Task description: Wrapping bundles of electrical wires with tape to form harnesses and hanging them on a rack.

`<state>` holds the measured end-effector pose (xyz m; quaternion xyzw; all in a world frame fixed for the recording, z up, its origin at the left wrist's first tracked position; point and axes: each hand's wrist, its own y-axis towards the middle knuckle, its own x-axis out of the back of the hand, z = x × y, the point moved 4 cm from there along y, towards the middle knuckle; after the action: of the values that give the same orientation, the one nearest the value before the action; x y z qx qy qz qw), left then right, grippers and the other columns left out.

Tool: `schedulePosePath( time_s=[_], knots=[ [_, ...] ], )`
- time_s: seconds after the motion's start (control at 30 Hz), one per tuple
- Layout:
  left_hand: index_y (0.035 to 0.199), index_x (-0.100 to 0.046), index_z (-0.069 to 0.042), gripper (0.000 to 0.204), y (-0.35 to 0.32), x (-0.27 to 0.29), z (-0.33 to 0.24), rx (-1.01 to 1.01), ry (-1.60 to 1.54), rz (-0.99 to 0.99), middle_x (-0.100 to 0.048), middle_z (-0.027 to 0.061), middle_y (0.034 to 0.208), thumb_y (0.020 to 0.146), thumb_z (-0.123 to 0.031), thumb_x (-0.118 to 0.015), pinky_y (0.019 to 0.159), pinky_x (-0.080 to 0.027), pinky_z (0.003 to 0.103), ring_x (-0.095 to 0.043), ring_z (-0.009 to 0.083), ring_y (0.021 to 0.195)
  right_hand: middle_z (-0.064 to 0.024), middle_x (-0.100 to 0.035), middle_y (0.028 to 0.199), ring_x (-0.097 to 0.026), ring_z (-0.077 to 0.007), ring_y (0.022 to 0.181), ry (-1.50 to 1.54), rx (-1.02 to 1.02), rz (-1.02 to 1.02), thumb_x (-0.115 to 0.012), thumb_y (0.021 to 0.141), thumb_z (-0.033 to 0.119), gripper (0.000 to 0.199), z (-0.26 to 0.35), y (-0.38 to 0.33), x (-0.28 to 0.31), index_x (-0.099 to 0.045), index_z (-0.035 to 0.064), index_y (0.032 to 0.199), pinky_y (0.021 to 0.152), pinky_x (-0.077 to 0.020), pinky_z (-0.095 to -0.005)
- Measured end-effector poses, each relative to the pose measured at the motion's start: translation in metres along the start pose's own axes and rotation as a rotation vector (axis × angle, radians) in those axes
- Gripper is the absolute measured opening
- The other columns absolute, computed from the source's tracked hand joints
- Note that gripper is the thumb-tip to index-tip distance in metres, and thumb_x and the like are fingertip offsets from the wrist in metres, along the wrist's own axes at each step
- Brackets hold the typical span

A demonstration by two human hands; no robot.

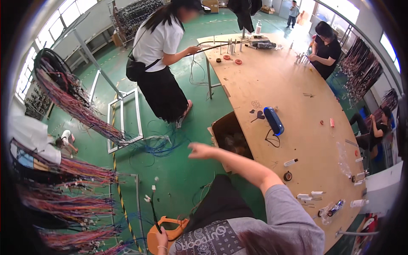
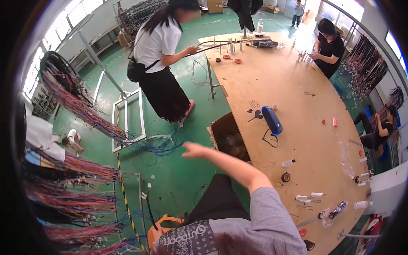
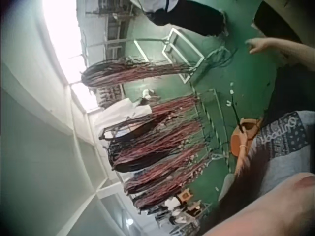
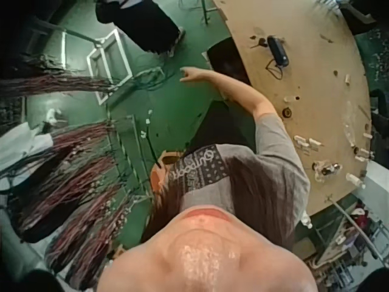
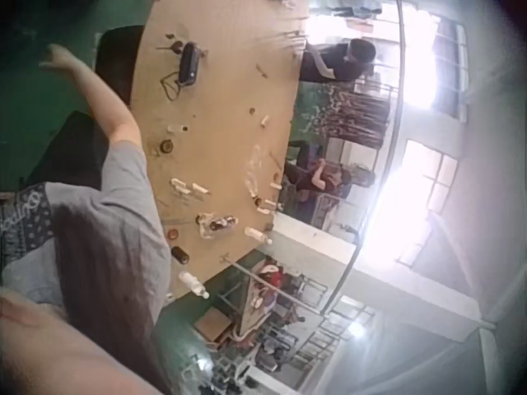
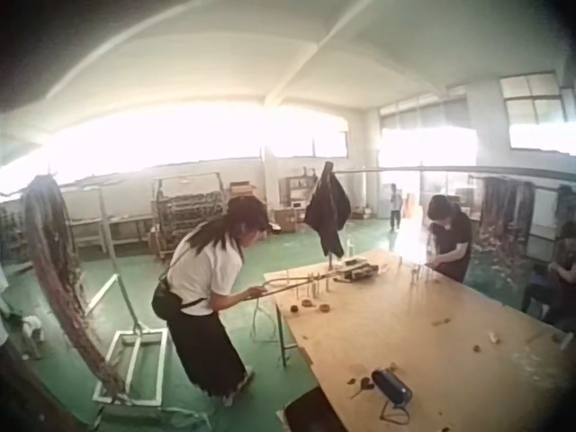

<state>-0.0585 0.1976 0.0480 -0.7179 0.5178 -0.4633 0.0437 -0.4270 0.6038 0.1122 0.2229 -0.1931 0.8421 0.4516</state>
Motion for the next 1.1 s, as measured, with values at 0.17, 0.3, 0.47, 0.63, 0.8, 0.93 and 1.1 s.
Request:
schedulePosePath(
  time_s=[0.17,0.3,0.47,0.63,0.8,0.93,1.1],
  knots=[
    [0.065,-0.051,-0.005,0.048,0.126,-0.039,0.015,0.188,-0.139,0.156,-0.048,0.0013,0.051,0.098,-0.04,-0.049,0.041,-0.037,0.031,-0.045,0.0136,0.042,-0.0102,-0.061,0.091,-0.059,-0.0171,0.08,0.248,-0.41,-0.646,-0.07,0.084,0.021,0.088,-0.153,0.099,0.207,-0.014,-0.0012,0.148,0.071,-0.0497,-0.033],
    [0.073,-0.051,-0.005,0.041,0.253,-0.092,-0.132,0.423,-0.343,0.32,-0.048,0.0012,0.054,0.099,-0.038,-0.049,0.046,-0.039,0.03,-0.046,0.0135,0.046,-0.0107,-0.062,0.096,-0.06,-0.0201,0.088,0.339,-0.394,-0.967,-0.068,0.082,0.02,0.096,-0.236,0.215,0.364,-0.003,0.0117,0.153,0.076,-0.0505,-0.036],
    [0.084,-0.051,-0.005,0.033,0.428,-0.204,-0.449,0.69,-0.516,0.606,-0.048,0.0011,0.059,0.099,-0.035,-0.049,0.051,-0.042,0.03,-0.048,0.0133,0.051,-0.0198,-0.053,0.125,-0.053,-0.0322,0.115,0.085,-0.548,-1.163,-0.068,0.08,0.021,0.097,-0.374,0.291,0.529,-0.004,0.0129,0.153,0.1,-0.0412,-0.0393],
    [0.094,-0.051,-0.005,0.027,0.522,-0.323,-0.727,1.058,-0.734,0.813,-0.048,0.001,0.063,0.099,-0.032,-0.049,0.056,-0.044,0.03,-0.049,0.0131,0.057,-0.031,-0.031,0.143,-0.032,-0.0424,0.134,0.043,-0.682,-1.23,-0.064,0.077,0.017,0.097,-0.421,0.362,0.589,-0.004,0.0108,0.153,0.112,-0.028,-0.0414],
    [0.104,-0.05,-0.006,0.024,0.544,-0.425,-0.95,1.4,-0.991,1.01,-0.048,0.0009,0.067,0.1,-0.029,-0.049,0.062,-0.046,0.029,-0.05,0.013,0.062,-0.0318,-0.031,0.132,-0.038,-0.0448,0.124,0.155,-0.762,-1.181,-0.061,0.078,0.014,0.101,-0.446,0.382,0.605,0.008,0.0136,0.152,0.109,-0.0271,-0.0499],
    [0.112,-0.05,-0.006,0.025,0.542,-0.518,-1.042,1.722,-1.171,1.183,-0.048,0.0008,0.071,0.1,-0.027,-0.049,0.066,-0.048,0.029,-0.051,0.0128,0.066,-0.0278,-0.032,0.133,-0.04,-0.0427,0.123,0.083,-0.852,-1.241,-0.059,0.079,0.011,0.099,-0.454,0.354,0.608,0.009,0.0107,0.151,0.107,-0.0315,-0.0476],
    [0.104,-0.051,-0.006,0.017,0.669,-0.503,-1.074,1.772,-1.426,1.058,-0.047,0.0004,0.073,0.099,-0.022,-0.049,0.064,-0.045,0.028,-0.047,0.0122,0.065,-0.0261,-0.031,0.136,-0.043,-0.0394,0.123,0.174,-0.793,-1.191,-0.06,0.08,0.011,0.099,-0.388,0.405,0.607,0.009,0.0085,0.151,0.102,-0.0389,-0.0452]
  ],
)
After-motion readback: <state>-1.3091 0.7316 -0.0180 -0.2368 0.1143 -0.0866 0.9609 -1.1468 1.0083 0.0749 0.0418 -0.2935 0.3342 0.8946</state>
